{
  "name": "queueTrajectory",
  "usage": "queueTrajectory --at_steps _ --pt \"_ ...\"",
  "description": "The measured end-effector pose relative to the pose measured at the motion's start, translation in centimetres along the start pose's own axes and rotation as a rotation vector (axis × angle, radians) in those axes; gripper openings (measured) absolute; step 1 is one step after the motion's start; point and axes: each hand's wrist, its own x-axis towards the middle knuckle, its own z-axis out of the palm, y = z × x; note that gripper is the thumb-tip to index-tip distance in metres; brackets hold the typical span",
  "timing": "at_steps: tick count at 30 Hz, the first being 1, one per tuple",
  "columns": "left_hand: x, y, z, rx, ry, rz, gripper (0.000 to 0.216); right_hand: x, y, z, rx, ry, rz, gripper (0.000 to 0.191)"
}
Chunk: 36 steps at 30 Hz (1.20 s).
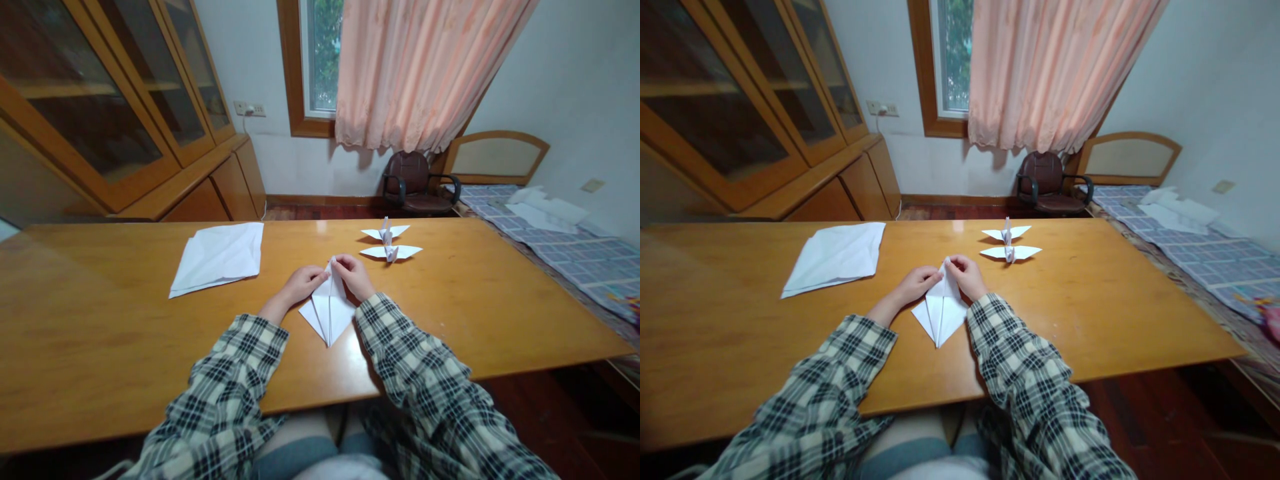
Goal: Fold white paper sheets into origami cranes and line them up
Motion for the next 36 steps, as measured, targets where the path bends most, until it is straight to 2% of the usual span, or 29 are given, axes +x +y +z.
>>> queueTrajectory --at_steps 5,10,16,22,29,36 --pt "0.0 0.0 0.0 0.022 0.028 0.005 0.049 0.1 -0.2 -0.2 -0.012 0.034 0.011 0.038" --pt "0.0 -0.1 -0.1 -0.020 0.119 -0.018 0.042 0.3 0.0 -0.9 -0.031 -0.058 0.045 0.046" --pt "0.0 0.1 -0.1 -0.089 0.204 -0.025 0.036 0.2 0.2 -1.3 -0.078 -0.121 0.025 0.037" --pt "0.0 0.1 -0.1 -0.066 0.240 -0.032 0.041 0.1 0.0 -1.3 -0.227 -0.090 -0.039 0.034" --pt "0.0 0.3 -0.3 0.034 0.320 -0.024 0.039 0.1 0.0 -1.4 -0.247 -0.121 -0.043 0.035" --pt "-0.1 0.4 -0.8 0.131 0.490 -0.072 0.038 0.0 -0.3 -1.8 -0.343 -0.258 -0.051 0.030"
